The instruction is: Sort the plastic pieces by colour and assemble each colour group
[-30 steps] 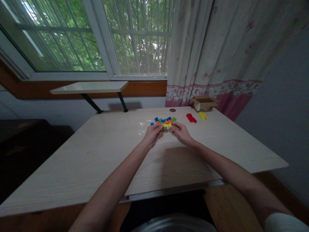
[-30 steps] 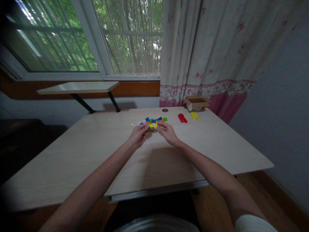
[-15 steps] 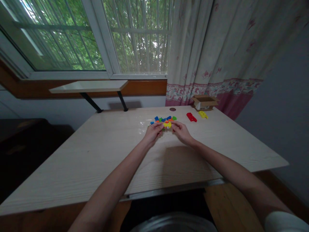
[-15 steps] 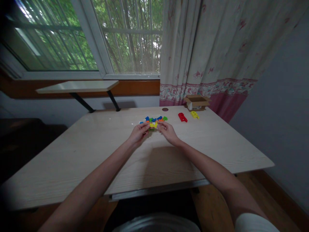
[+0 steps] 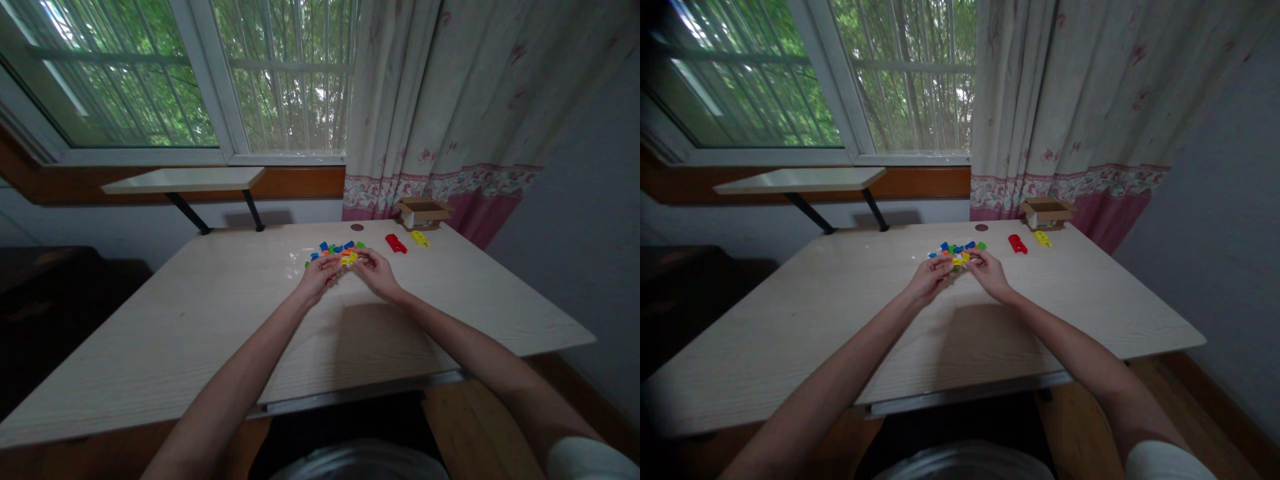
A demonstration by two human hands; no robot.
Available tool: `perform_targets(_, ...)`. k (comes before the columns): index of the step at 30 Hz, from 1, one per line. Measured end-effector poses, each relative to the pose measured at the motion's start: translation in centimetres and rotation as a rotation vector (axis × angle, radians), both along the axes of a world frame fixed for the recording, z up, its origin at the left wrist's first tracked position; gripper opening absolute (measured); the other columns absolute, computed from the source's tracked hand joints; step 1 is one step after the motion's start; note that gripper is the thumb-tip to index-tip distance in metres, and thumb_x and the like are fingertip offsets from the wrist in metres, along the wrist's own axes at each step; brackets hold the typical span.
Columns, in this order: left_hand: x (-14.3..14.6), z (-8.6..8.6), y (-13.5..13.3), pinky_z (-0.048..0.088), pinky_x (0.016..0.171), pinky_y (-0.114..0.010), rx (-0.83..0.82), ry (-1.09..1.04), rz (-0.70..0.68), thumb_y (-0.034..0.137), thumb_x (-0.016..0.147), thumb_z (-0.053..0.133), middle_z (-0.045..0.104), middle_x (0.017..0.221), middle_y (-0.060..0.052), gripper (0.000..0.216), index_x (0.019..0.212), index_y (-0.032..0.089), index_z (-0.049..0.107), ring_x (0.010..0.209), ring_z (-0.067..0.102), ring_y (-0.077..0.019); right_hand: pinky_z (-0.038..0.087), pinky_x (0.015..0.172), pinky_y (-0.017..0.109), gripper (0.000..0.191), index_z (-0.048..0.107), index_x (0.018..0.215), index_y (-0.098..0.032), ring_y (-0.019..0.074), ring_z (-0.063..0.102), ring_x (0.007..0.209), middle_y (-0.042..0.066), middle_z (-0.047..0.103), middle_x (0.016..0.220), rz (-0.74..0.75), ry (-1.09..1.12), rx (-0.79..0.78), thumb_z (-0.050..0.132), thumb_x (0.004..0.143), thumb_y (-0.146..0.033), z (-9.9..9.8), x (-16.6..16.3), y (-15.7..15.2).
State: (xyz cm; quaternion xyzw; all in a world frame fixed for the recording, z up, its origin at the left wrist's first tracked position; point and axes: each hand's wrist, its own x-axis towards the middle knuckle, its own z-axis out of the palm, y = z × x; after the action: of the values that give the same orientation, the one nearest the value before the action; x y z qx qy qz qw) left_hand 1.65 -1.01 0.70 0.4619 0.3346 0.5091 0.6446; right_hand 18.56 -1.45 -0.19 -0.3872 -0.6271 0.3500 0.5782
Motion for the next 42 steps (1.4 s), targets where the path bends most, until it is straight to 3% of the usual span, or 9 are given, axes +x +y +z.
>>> perform_targets(5,0.1,0.1,0.1,0.018,0.035,-0.018,-0.004,0.015,0.006,0.036,0.051,0.081,0.060,0.057,0.000,0.040,0.081,0.012,0.069,0.036,0.036,-0.0017,0.046,0.074,0.033,0.027,0.067,0.099,-0.026,0.0152,0.053,0.070,0.004,0.066,0.097,-0.079,-0.151,0.106,0.066,0.073,-0.034,0.4,0.4,-0.7)
perform_targets(12,0.0,0.5,0.1,0.019,0.037,-0.019,-0.006,0.007,0.038,0.033,0.051,0.080,0.060,0.058,-0.001,0.039,0.082,0.011,0.071,0.038,0.038,-0.0027,0.046,0.075,0.034,0.035,0.066,0.108,-0.028,0.0160,0.054,0.071,0.004,0.066,0.092,-0.050,-0.261,0.206,0.068,0.073,-0.033,1.3,0.6,-1.0)
perform_targets(20,-0.2,0.4,-0.1,0.020,0.040,-0.019,0.029,0.020,0.009,0.034,0.054,0.080,0.058,0.058,0.000,0.043,0.091,0.012,0.072,0.040,0.036,-0.0019,0.049,0.078,0.034,0.028,0.065,0.106,-0.025,0.0186,0.059,0.093,0.007,0.066,0.103,0.032,-0.436,0.396,0.063,0.079,-0.035,1.1,1.4,-0.5)
perform_targets(26,0.0,0.7,-0.4,0.020,0.038,-0.018,0.037,0.004,0.004,0.034,0.053,0.079,0.056,0.054,0.002,0.041,0.087,0.013,0.070,0.039,0.039,-0.0033,0.049,0.080,0.034,0.026,0.064,0.102,-0.021,0.0186,0.062,0.086,0.007,0.069,0.094,-0.002,-0.615,0.630,0.063,0.081,-0.036,1.1,1.6,-0.6)
perform_targets(29,0.1,0.6,-0.3,0.020,0.038,-0.018,0.028,0.015,0.034,0.033,0.056,0.077,0.062,0.063,-0.001,0.038,0.088,0.013,0.070,0.040,0.039,-0.0023,0.048,0.079,0.035,0.025,0.064,0.100,-0.020,0.0191,0.062,0.083,0.007,0.069,0.090,-0.039,-0.706,0.684,0.062,0.081,-0.036,1.4,2.3,-0.2)
perform_targets(34,0.0,0.3,-0.1,0.022,0.038,-0.017,-0.017,0.046,0.087,0.029,0.058,0.075,0.068,0.080,-0.005,0.035,0.089,0.013,0.069,0.041,0.042,-0.0017,0.046,0.081,0.037,0.028,0.067,0.098,-0.016,0.0232,0.061,0.086,0.011,0.069,0.091,-0.328,-0.919,0.510,0.058,0.082,-0.037,2.4,6.6,2.1)
perform_targets(39,0.0,0.4,-0.1,0.024,0.040,-0.017,-0.024,0.058,0.118,0.028,0.058,0.074,0.068,0.077,-0.006,0.032,0.085,0.013,0.069,0.043,0.044,-0.0026,0.044,0.074,0.033,0.035,0.070,0.094,-0.013,0.0243,0.061,0.084,0.013,0.069,0.088,-0.685,-1.110,0.010,0.057,0.078,-0.041,2.3,14.0,4.2)
perform_targets(42,0.1,0.5,-0.2,0.024,0.040,-0.017,-0.025,0.058,0.122,0.028,0.058,0.074,0.068,0.074,-0.005,0.030,0.084,0.013,0.069,0.042,0.042,-0.0023,0.043,0.069,0.031,0.040,0.070,0.096,-0.014,0.0252,0.062,0.083,0.014,0.069,0.089,-0.812,-1.134,-0.186,0.060,0.074,-0.046,1.1,17.7,4.9)
